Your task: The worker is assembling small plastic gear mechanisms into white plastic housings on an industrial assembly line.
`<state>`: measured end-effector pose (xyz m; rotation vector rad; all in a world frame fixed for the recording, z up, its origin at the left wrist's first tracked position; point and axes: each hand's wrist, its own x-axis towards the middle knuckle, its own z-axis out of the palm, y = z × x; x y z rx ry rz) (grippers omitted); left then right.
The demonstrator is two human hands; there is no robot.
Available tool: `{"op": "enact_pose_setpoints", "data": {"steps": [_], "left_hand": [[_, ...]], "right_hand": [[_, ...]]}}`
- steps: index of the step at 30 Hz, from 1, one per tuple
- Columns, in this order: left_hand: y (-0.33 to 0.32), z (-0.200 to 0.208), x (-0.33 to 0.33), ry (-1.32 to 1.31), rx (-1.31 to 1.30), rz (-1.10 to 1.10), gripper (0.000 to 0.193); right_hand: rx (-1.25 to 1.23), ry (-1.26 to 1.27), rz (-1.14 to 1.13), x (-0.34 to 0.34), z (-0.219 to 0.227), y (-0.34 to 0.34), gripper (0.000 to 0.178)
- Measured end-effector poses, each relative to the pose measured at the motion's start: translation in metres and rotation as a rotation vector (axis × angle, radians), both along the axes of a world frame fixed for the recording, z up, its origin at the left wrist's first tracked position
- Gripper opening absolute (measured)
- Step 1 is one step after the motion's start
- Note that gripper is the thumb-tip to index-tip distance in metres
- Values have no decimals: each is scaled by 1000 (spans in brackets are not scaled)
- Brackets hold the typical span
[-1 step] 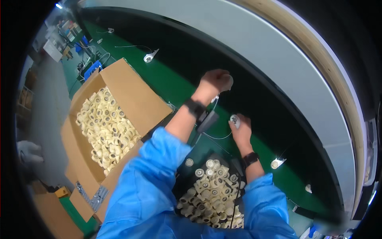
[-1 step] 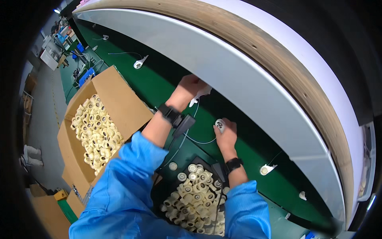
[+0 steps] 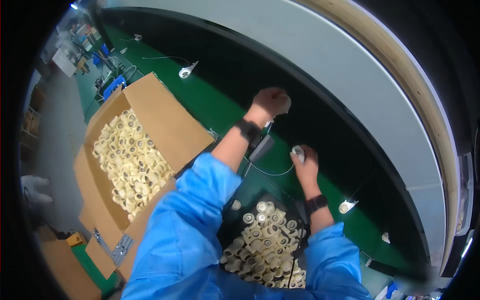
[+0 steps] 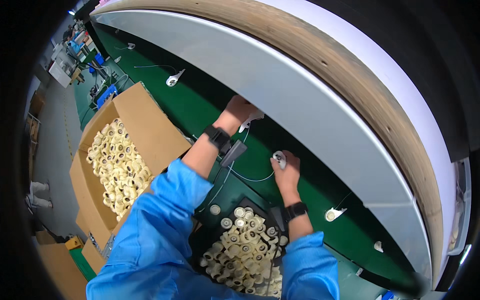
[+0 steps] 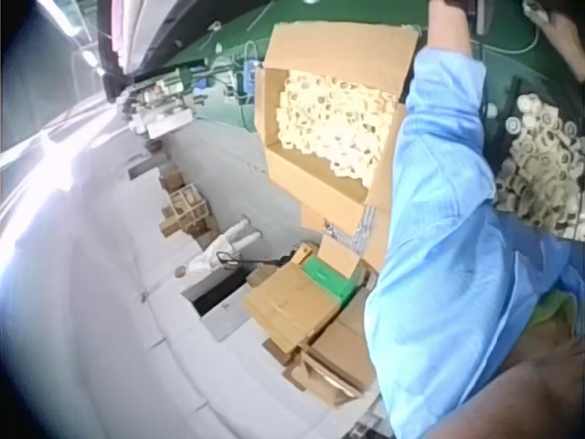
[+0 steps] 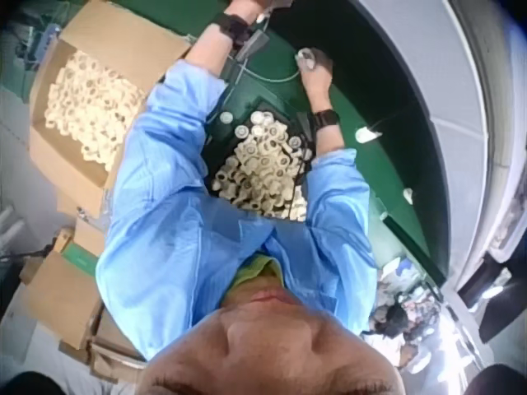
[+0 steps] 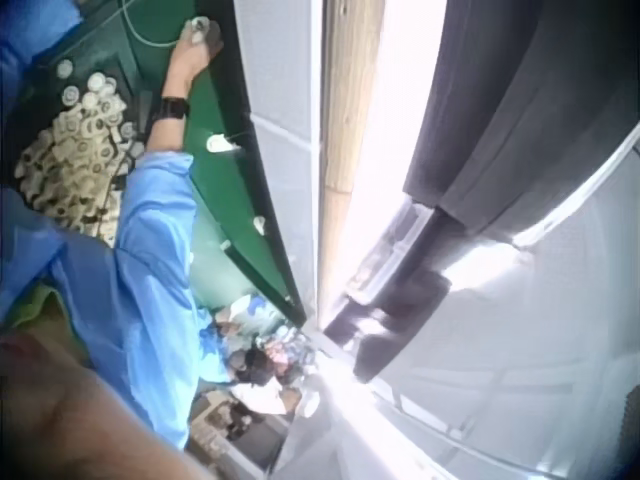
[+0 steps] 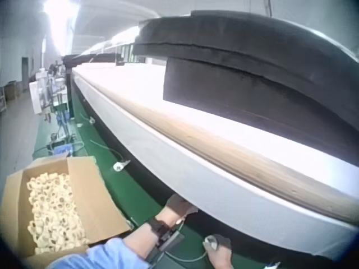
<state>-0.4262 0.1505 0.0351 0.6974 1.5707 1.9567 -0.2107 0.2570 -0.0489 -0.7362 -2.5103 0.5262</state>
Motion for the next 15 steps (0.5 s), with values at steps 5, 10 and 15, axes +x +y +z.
{"op": "enact_pose_setpoints", "data": {"steps": [5,10,15], "left_hand": [[64,-88,-26,281,-214,137,19],[137,-171,-52,86,-46,404,25],[128,-171,-55,140,-140,234,38]], "right_hand": [[-1444,980,-88,83,83,-4,33],[-1804,1293,620,182,179,-20,33],[-1489,1244,707,222,202,-49,57]]}}
